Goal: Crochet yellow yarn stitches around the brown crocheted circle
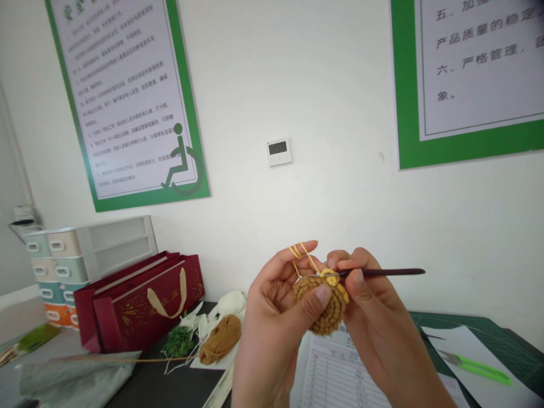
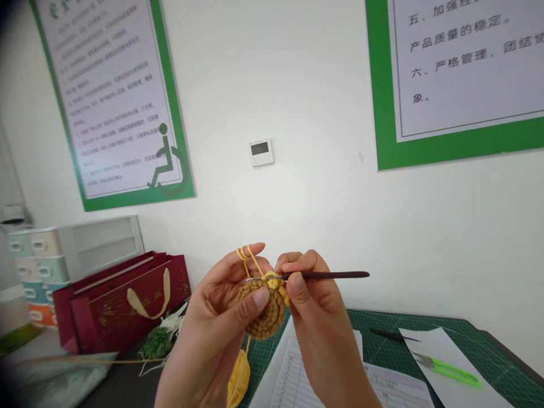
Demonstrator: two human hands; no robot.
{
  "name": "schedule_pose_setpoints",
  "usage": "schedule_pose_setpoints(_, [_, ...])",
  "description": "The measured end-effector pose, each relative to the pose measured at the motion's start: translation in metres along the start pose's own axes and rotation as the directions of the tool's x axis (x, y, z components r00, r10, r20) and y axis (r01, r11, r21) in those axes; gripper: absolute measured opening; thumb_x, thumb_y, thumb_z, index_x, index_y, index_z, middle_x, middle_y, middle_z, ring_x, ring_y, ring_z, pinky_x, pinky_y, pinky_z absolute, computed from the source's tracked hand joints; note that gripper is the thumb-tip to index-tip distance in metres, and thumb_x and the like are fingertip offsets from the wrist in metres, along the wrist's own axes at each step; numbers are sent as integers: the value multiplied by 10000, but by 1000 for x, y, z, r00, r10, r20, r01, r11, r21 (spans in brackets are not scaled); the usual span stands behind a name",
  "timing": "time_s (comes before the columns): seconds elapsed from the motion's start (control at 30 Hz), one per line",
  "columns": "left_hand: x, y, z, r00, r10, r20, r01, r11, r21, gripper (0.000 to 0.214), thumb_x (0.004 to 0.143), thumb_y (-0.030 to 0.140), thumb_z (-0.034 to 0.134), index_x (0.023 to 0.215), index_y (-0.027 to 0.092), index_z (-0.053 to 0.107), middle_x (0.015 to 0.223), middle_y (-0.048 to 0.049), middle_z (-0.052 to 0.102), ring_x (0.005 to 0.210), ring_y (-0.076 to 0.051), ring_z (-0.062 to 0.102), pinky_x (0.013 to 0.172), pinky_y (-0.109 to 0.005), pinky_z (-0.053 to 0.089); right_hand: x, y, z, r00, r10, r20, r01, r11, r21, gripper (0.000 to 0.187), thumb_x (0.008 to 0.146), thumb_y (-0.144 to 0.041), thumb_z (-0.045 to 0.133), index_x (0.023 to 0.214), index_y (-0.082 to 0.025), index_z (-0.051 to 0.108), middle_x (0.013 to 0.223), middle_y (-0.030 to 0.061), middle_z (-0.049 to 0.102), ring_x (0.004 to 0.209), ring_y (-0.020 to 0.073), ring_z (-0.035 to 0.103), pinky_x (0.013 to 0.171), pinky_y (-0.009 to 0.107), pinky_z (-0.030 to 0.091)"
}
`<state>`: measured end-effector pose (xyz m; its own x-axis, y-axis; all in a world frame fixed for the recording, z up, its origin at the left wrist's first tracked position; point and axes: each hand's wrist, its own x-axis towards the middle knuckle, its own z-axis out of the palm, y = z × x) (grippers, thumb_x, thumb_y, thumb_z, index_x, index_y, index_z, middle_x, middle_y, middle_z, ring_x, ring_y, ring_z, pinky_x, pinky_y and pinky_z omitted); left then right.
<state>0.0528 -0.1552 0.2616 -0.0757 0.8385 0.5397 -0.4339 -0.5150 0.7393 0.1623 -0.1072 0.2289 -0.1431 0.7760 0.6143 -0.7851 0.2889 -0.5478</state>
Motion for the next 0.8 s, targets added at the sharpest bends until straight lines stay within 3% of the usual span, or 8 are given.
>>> schedule_pose_setpoints(0.23, [-5,2,15,993,-6,-114,2,999,-40,428,736,115,869,1136,204,747,898,-19,705,760,-100,658,697,-185,536,-2,12,-1,973,-230,0,229,971,-63,87,903,-363,754,913,-295,700,958,-7,602,928,154,556,828,290,469])
schedule_pose_setpoints(0.37, [-7,-1,21,985,38,-169,-44,999,-30,420,731,106,859,1121,207,740,892,-13,688,756,-94,636,698,-182,526,-5,16,0,959,-283,-19,282,958,-61,63,920,-347,738,917,-295,703,954,-2,588,934,159,553,785,292,470])
schedule_pose_setpoints(0.53, [-11,1,23,978,18,-206,-5,998,64,469,778,148,831,1223,201,692,858,-18,674,705,-96,603,656,-188,488,-5,19,6,941,-336,-39,333,941,-69,69,893,-319,769,884,-285,710,925,-3,597,892,150,564,771,287,490])
schedule_pose_setpoints(0.67, [-14,2,21,990,3,-142,15,992,129,528,838,194,789,1338,262,629,848,1,636,666,-102,575,639,-229,460,-6,15,9,942,-332,-42,331,943,-28,83,888,-328,772,871,-282,705,902,-4,569,785,126,562,571,216,453])
schedule_pose_setpoints(0.8, [-14,5,17,999,-26,-40,29,997,73,576,853,174,781,1390,270,595,859,-5,640,747,-130,598,714,-266,475,-7,10,9,973,-230,-31,232,971,54,117,890,-356,767,863,-277,685,859,-22,542,624,79,475,459,179,344])
